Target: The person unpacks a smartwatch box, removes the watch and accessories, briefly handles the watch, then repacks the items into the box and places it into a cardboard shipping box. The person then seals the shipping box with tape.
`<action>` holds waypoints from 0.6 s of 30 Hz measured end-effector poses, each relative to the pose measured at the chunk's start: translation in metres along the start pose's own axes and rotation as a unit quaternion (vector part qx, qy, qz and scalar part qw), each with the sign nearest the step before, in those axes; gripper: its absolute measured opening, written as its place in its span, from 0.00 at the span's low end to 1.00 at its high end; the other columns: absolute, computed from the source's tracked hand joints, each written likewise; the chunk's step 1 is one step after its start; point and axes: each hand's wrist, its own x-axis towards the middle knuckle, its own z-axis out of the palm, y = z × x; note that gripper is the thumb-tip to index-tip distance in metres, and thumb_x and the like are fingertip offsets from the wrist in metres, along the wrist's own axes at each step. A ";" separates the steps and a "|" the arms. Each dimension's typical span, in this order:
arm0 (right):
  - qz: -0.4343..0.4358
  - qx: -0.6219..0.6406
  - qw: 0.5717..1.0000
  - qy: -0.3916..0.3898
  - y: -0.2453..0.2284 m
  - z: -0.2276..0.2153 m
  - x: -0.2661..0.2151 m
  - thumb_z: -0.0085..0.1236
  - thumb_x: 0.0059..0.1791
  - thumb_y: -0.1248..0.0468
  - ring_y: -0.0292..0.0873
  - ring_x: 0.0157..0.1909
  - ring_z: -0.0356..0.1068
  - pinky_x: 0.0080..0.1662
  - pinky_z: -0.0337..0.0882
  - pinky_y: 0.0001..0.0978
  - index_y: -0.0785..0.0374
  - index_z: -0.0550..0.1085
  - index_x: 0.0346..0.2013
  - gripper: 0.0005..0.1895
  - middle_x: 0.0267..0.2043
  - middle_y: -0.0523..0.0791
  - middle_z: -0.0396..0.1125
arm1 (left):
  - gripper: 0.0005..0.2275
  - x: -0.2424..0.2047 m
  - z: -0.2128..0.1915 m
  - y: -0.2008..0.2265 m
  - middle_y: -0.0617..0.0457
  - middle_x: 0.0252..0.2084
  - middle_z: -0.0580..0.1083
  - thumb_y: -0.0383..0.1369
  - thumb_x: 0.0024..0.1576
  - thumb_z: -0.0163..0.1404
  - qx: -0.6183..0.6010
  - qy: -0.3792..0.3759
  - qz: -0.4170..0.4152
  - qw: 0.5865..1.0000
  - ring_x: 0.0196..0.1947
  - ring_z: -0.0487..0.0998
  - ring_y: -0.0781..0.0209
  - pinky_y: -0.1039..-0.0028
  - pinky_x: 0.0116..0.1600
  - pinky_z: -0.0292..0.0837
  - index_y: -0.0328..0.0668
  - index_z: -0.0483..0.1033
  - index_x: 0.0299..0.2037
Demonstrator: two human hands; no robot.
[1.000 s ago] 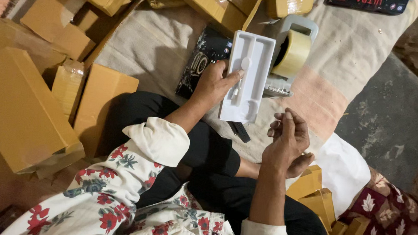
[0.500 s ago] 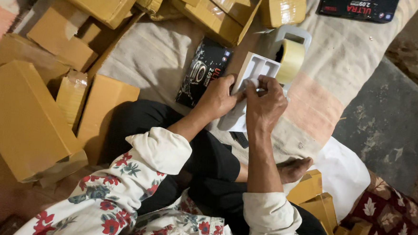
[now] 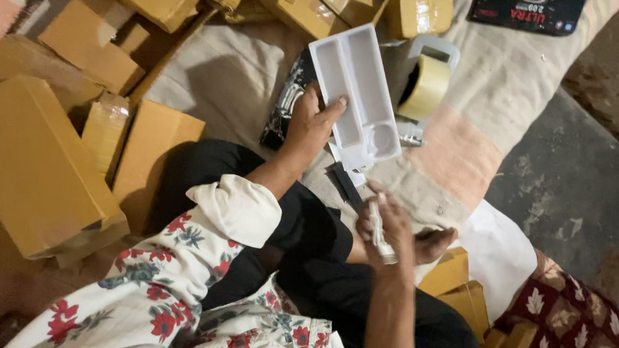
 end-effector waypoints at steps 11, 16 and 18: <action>-0.012 -0.198 0.978 0.066 -0.022 -0.010 0.043 0.57 0.54 0.60 0.35 0.18 0.61 0.19 0.61 0.26 0.67 0.73 0.46 0.12 0.23 0.42 0.65 | 0.34 -0.003 0.005 0.017 0.44 0.49 0.79 0.63 0.60 0.44 -0.297 -0.219 -0.078 0.926 0.47 0.80 0.54 0.63 0.52 0.76 0.38 0.75 0.60; 0.015 -0.470 0.882 0.032 -0.126 -0.045 0.020 0.61 0.50 0.62 0.37 0.28 0.67 0.32 0.71 0.31 0.66 0.79 0.50 0.16 0.36 0.48 0.75 | 0.44 -0.007 -0.001 0.034 0.42 0.53 0.77 0.71 0.57 0.35 -0.327 -0.295 -0.168 0.882 0.53 0.78 0.58 0.68 0.60 0.74 0.31 0.75 0.59; 0.062 -0.571 0.818 0.010 -0.157 -0.038 0.019 0.62 0.48 0.61 0.40 0.33 0.71 0.38 0.75 0.35 0.64 0.79 0.50 0.18 0.38 0.48 0.77 | 0.42 -0.012 0.000 0.037 0.45 0.56 0.77 0.69 0.57 0.39 -0.271 -0.396 -0.180 0.859 0.55 0.79 0.63 0.72 0.62 0.74 0.31 0.73 0.60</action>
